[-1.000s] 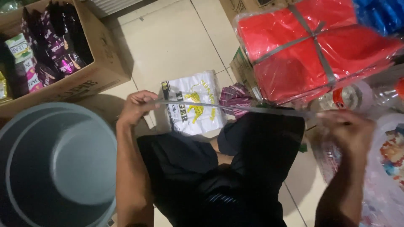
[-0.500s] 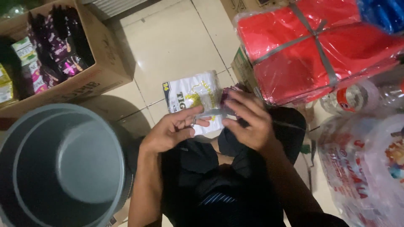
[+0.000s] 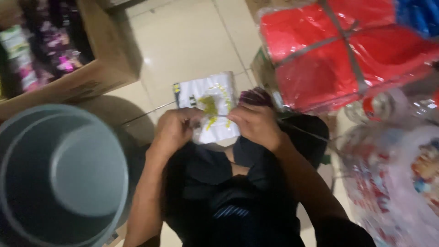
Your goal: Folding and bundling plastic bags for storage and organization.
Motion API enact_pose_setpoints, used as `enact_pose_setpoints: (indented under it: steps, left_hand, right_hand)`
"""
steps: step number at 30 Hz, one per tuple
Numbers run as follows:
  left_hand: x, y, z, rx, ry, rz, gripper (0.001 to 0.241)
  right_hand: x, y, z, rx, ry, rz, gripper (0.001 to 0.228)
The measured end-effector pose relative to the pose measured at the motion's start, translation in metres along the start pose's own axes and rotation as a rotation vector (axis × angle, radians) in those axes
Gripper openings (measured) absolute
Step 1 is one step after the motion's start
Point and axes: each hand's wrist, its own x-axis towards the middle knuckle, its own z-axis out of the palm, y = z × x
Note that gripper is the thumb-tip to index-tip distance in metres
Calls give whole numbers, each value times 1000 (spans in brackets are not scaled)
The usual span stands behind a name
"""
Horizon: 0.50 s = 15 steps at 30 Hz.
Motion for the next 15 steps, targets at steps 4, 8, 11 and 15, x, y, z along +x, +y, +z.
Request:
enact_pose_setpoints:
  steps: [4, 8, 11, 15]
  left_hand:
    - [19, -21, 11, 399, 109, 48, 10]
    - [32, -33, 23, 170, 139, 14, 8]
    - [44, -50, 14, 268, 214, -73, 14]
    - [74, -119, 10, 391, 460, -199, 28]
  right_hand:
    - [2, 47, 18, -320, -30, -48, 19]
    - [14, 53, 44, -106, -143, -50, 38]
    - [12, 84, 61, 264, -272, 215, 35]
    - [35, 161, 77, 1011, -347, 1064, 38]
